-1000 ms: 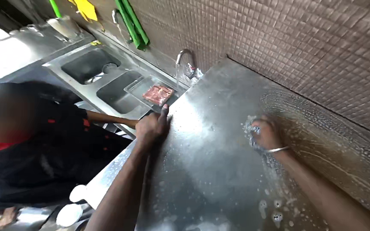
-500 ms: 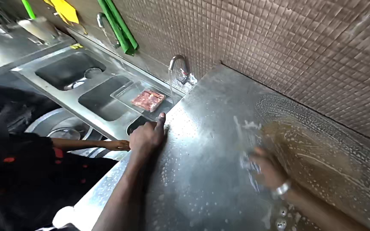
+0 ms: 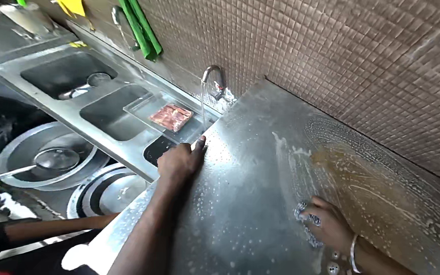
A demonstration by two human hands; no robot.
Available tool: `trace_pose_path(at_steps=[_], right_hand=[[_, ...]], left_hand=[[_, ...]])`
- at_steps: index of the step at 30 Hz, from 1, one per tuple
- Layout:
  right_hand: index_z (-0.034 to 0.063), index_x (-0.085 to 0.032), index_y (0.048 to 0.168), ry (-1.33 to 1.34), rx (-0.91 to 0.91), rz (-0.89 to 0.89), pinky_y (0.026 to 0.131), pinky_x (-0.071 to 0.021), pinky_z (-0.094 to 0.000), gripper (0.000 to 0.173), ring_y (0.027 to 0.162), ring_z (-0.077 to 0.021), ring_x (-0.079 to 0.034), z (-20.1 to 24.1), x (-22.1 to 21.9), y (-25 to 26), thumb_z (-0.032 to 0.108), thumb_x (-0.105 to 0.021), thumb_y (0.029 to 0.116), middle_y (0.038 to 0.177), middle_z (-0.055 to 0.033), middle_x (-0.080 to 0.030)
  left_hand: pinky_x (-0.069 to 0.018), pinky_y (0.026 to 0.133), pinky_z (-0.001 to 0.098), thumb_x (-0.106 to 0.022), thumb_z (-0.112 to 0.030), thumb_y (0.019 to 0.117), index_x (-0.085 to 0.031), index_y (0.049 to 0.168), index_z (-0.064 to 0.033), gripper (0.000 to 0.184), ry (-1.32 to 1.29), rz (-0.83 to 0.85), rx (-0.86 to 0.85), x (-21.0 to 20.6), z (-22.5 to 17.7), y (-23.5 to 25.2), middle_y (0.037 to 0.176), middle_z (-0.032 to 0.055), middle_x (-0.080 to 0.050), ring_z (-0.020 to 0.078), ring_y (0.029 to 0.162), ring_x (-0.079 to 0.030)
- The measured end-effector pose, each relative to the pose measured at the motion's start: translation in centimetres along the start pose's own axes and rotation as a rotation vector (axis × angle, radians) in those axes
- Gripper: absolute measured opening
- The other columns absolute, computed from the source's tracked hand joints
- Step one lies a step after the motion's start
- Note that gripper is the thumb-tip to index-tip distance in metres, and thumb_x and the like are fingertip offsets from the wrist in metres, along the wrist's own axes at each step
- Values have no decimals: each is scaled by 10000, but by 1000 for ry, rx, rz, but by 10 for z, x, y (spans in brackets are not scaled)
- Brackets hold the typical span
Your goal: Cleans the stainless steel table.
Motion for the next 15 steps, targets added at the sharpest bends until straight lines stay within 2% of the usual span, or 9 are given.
trace_pose_path(at_steps=[1,3,5,6,7,9,11,12,15], right_hand=[[61,-790,1039,-19,-52,13,885,-566,-503,206,985,-323,-689,-3,7,22,210,-732,910,1042,-166,-704],[47,-770,1066,-66,-99,-103,873,-553,-554,228,1011,-371,-676,-5,15,94,215,-754,912,1077,-202,-691],[74,-775,1072,-73,-104,-225,866,-556,-564,238,1036,-371,-679,10,15,158,218,-748,885,1091,-199,-698],[95,-780,1054,-66,-63,-250,845,-567,-551,233,1021,-353,-685,24,6,166,215,-756,856,1076,-179,-700],[105,-782,1042,-35,-10,-235,852,-575,-544,231,1028,-345,-684,40,-8,152,214,-777,838,1079,-169,-702],[133,-797,988,12,86,-176,856,-586,-499,192,1005,-302,-683,57,-33,79,227,-807,821,1043,-126,-703],[145,-808,908,29,98,-215,800,-602,-465,133,919,-255,-705,33,-35,17,237,-785,816,943,-80,-723],[132,-810,941,28,25,-190,818,-594,-486,134,940,-267,-702,11,-24,3,214,-781,839,968,-94,-723],[63,-777,1052,-40,-230,-247,896,-542,-592,197,1062,-371,-661,-42,11,50,186,-781,898,1126,-192,-684]], left_hand=[[-466,823,764,-169,-792,972,-703,986,8,961,2,-4,5,2,0,1,1019,328,-689,546,1039,-652],[-466,825,759,-153,-796,969,-700,998,3,969,16,-1,-2,1,1,4,1024,328,-688,543,1042,-652],[-466,821,763,-146,-793,971,-694,1001,6,969,15,4,-10,-1,1,4,1023,330,-687,545,1036,-653],[-465,819,764,-145,-793,970,-689,999,8,969,16,5,-3,-2,2,3,1021,332,-685,548,1035,-652],[-463,820,764,-143,-794,970,-685,996,9,969,21,5,-1,-1,3,3,1019,334,-683,549,1036,-651],[-456,839,769,-148,-787,977,-694,1006,12,968,8,17,-7,2,2,1,1038,334,-684,545,1055,-647],[-451,859,769,-154,-780,981,-706,1026,7,962,-10,30,-10,3,0,1,1064,330,-687,544,1079,-641],[-449,869,771,-158,-781,981,-708,1045,7,964,-16,45,-6,1,1,-2,1081,335,-684,545,1093,-637],[-455,870,760,-160,-789,976,-700,1072,9,968,-16,50,3,7,-2,-1,1094,331,-680,539,1102,-635]])
Point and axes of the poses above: each hand's wrist, its own y-axis towards the middle knuckle, its own x-axis out of the back of the hand, z = x × y, the point moved 3 cm from there along y, towards the middle knuckle
